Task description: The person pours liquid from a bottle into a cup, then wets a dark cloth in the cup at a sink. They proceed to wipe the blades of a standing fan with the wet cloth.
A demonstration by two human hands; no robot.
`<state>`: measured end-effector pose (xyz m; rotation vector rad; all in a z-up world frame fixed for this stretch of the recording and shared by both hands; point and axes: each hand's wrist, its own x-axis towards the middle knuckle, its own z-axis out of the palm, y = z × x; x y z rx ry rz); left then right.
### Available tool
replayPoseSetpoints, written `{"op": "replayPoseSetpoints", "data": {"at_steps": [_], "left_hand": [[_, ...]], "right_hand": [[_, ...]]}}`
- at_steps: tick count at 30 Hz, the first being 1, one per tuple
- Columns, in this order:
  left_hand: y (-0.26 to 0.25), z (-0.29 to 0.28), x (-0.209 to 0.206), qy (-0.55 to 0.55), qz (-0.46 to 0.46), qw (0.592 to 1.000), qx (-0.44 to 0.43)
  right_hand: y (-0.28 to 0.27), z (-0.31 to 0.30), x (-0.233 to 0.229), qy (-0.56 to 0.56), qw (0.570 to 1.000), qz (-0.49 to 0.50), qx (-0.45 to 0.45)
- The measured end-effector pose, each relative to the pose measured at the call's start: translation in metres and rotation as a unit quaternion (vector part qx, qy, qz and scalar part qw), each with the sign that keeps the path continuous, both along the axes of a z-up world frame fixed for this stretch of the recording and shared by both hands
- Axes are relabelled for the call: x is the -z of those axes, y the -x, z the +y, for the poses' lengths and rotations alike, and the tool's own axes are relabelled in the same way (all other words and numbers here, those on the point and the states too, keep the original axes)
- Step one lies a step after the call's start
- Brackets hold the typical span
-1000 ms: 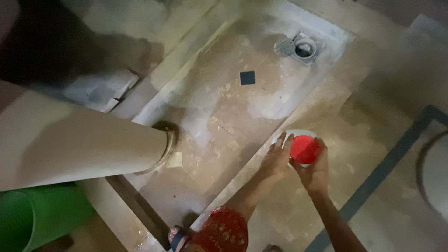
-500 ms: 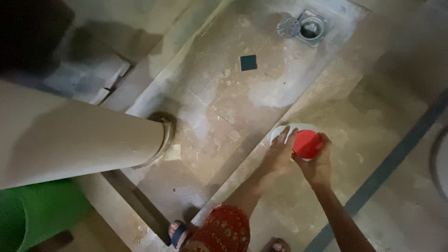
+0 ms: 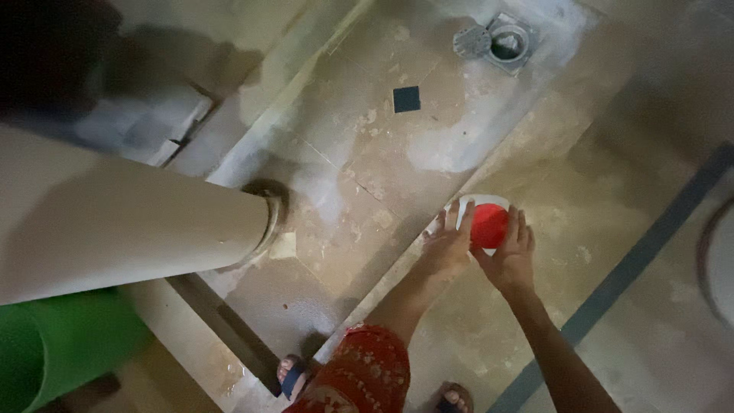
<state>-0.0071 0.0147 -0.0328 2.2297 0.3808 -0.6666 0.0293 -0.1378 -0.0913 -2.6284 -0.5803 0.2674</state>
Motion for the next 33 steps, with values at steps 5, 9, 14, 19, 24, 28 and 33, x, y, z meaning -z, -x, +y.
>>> {"op": "replayPoseSetpoints", "data": {"at_steps": [5,9,14,19,24,28,33], "left_hand": [[-0.001,0.004,-0.037,-0.126,-0.056,0.985,0.103],[-0.003,0.007,-0.072,-0.152,-0.05,0.977,0.141],[-0.003,0.009,-0.112,-0.241,-0.139,0.945,0.17],[-0.006,0.01,-0.147,-0.333,-0.313,0.882,0.117],[-0.002,0.013,-0.198,-0.37,-0.31,0.868,0.116],[-0.007,0.017,-0.244,-0.397,-0.249,0.872,0.144],[-0.001,0.019,-0.296,-0.354,-0.262,0.89,0.112]], "right_hand": [[-0.005,0.002,-0.028,0.005,1.0,-0.004,-0.006],[-0.007,0.004,-0.069,0.029,0.999,0.018,-0.021],[-0.011,0.012,-0.122,0.094,0.993,-0.035,-0.057],[-0.018,0.016,-0.174,0.099,0.986,-0.113,-0.077],[-0.017,0.016,-0.223,0.075,0.985,-0.139,-0.072],[-0.017,0.016,-0.26,0.083,0.982,-0.156,-0.073],[-0.017,0.015,-0.316,0.067,0.982,-0.16,-0.074]]}}
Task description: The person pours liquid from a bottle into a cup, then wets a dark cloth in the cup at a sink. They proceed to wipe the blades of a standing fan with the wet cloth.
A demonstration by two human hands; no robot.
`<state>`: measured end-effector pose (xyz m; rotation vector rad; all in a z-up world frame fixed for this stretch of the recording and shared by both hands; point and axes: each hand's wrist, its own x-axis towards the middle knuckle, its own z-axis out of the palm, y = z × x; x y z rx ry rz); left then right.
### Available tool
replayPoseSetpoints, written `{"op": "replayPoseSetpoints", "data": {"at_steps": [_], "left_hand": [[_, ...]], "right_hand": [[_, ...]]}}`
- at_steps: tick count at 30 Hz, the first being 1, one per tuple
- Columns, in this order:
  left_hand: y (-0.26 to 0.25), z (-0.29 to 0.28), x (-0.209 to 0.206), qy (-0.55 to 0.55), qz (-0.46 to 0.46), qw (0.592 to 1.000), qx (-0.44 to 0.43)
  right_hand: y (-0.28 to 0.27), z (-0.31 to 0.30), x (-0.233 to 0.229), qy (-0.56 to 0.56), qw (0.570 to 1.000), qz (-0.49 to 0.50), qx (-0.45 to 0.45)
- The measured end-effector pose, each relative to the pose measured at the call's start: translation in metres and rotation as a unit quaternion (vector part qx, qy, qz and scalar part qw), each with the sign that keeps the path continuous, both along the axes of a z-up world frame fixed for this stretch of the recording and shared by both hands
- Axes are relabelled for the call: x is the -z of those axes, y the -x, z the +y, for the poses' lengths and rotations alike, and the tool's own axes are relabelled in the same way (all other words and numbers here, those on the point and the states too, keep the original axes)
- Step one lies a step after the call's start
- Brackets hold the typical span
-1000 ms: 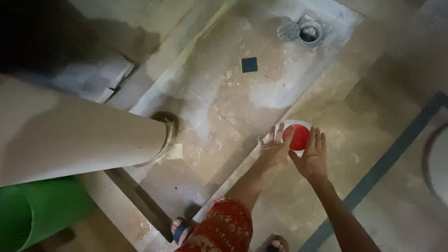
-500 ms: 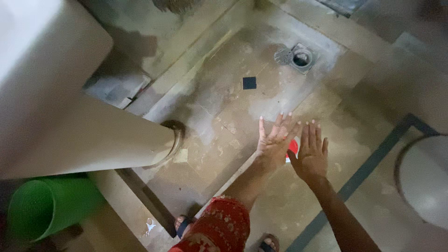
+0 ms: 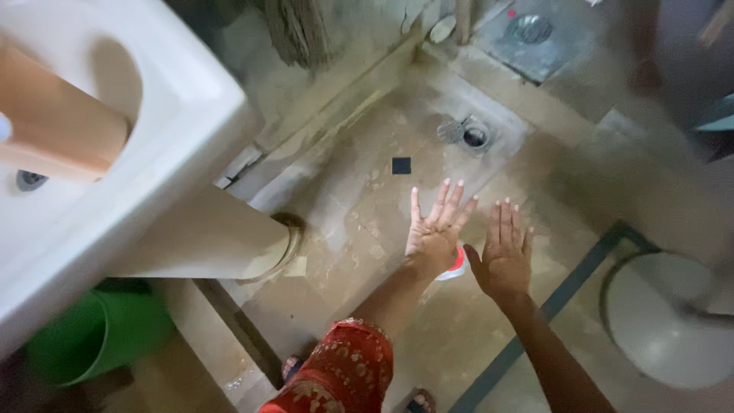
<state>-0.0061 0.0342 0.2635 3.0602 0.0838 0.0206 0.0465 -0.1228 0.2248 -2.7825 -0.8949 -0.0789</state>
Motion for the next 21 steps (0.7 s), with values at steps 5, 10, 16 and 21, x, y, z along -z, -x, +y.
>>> {"op": "replayPoseSetpoints", "data": {"at_steps": [5,10,16,21], "left_hand": [[0.001,-0.001,-0.057,-0.03,0.009,0.999,-0.012],[0.002,0.001,-0.113,0.019,0.018,0.999,-0.036],[0.004,0.007,-0.187,0.003,-0.017,0.999,-0.048],[0.009,0.015,-0.247,-0.005,-0.055,0.998,-0.043]], "right_hand": [[0.0,0.002,-0.062,-0.022,1.0,-0.009,0.001],[-0.005,0.006,-0.117,-0.028,1.0,-0.004,0.007],[-0.006,0.013,-0.19,-0.051,0.998,-0.019,0.017],[-0.013,0.023,-0.251,-0.056,0.997,-0.045,0.023]]}}
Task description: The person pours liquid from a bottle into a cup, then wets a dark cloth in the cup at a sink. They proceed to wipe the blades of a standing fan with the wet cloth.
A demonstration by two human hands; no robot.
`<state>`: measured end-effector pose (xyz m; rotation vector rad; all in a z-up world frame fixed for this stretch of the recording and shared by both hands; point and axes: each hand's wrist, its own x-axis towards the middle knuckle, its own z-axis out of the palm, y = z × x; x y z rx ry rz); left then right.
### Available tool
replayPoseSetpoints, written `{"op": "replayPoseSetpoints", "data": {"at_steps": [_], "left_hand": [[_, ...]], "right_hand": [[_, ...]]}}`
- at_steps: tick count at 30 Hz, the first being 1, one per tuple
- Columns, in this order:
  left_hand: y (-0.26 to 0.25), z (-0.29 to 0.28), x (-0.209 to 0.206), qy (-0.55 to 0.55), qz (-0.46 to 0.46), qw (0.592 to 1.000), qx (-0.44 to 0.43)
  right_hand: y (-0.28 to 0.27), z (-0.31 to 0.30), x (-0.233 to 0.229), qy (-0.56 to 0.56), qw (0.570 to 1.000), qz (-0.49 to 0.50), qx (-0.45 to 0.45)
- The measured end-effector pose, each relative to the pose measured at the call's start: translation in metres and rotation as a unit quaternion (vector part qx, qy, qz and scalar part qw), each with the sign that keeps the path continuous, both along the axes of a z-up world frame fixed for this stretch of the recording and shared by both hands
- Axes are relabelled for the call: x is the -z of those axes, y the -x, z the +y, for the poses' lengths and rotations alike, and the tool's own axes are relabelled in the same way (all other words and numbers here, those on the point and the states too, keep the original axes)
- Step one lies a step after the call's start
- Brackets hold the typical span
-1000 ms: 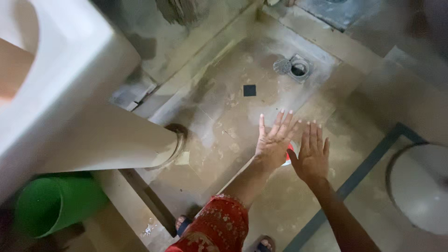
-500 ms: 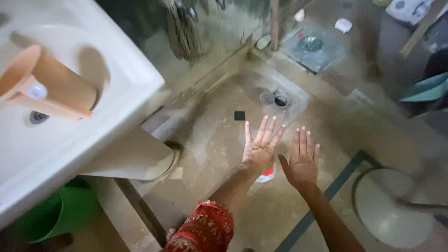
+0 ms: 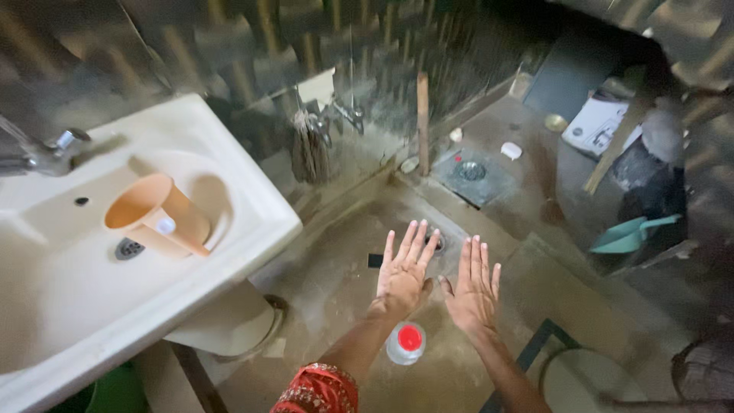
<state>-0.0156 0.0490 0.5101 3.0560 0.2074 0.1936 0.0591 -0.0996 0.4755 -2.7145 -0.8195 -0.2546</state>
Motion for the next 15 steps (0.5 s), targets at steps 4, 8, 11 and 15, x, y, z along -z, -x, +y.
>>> {"op": "replayPoseSetpoints", "data": {"at_steps": [4,8,11,15], "left_hand": [[0.003,0.011,-0.041,-0.006,-0.044,0.999,-0.007],[0.009,0.019,-0.082,-0.013,-0.072,0.997,-0.029],[0.018,0.025,-0.111,-0.029,-0.087,0.995,-0.045],[0.035,0.04,-0.145,-0.018,-0.073,0.996,-0.048]], "right_hand": [[0.001,0.004,-0.041,-0.031,0.998,-0.044,-0.01],[0.004,0.01,-0.082,-0.038,0.997,-0.064,-0.014],[0.01,0.016,-0.108,-0.041,0.996,-0.071,-0.017],[0.02,0.03,-0.136,-0.036,0.994,-0.092,-0.048]]}}
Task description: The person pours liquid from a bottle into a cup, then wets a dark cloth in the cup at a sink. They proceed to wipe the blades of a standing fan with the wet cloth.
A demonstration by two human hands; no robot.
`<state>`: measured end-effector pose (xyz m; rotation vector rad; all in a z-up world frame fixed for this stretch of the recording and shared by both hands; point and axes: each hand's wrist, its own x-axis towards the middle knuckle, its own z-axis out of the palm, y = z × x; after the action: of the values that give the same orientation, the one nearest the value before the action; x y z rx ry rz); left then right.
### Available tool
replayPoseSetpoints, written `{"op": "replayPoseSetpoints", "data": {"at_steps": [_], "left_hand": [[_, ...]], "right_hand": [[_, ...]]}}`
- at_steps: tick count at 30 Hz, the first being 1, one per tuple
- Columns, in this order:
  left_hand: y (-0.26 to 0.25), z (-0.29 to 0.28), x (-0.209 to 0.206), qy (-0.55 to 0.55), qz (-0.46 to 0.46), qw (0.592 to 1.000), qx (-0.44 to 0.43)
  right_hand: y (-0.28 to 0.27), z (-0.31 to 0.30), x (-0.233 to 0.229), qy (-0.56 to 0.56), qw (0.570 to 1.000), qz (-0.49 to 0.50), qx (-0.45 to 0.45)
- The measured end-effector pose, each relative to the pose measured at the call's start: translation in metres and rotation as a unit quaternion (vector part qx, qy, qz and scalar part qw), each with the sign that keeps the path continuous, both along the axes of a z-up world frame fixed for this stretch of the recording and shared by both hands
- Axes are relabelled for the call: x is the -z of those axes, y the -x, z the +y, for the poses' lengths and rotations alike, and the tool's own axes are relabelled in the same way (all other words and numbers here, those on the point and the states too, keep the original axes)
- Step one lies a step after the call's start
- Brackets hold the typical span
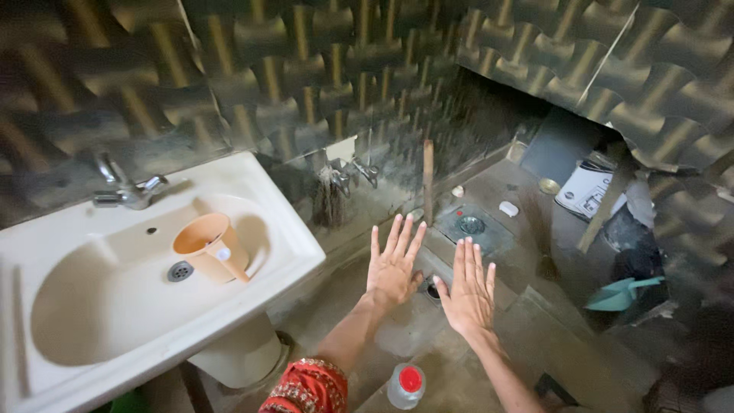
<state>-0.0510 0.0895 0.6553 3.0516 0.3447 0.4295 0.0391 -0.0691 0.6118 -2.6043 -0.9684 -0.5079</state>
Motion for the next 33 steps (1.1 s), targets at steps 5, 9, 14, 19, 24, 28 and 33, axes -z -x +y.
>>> {"op": "replayPoseSetpoints", "data": {"at_steps": [5,9,14,19,24,28,33], "left_hand": [[0.022,0.027,-0.027,-0.02,-0.051,0.998,-0.028],[0.034,0.054,-0.042,-0.023,-0.052,0.996,-0.068],[0.053,0.103,-0.061,-0.032,-0.068,0.991,-0.115],[0.081,0.171,-0.066,-0.039,-0.058,0.983,-0.17],[0.122,0.236,-0.07,-0.048,-0.076,0.977,-0.194],[0.152,0.28,-0.077,-0.054,-0.064,0.975,-0.204],[0.192,0.324,-0.078,-0.03,-0.025,0.975,-0.219]], "right_hand": [[0.008,0.031,-0.031,-0.014,0.998,-0.019,-0.05],[0.009,0.066,-0.056,-0.014,0.997,-0.026,-0.074],[0.015,0.129,-0.088,-0.025,0.991,-0.036,-0.123],[0.037,0.211,-0.103,-0.029,0.984,-0.032,-0.174],[0.08,0.289,-0.115,-0.047,0.973,-0.021,-0.223],[0.11,0.34,-0.125,-0.052,0.968,-0.006,-0.244],[0.14,0.393,-0.122,-0.043,0.967,0.023,-0.251]]}}
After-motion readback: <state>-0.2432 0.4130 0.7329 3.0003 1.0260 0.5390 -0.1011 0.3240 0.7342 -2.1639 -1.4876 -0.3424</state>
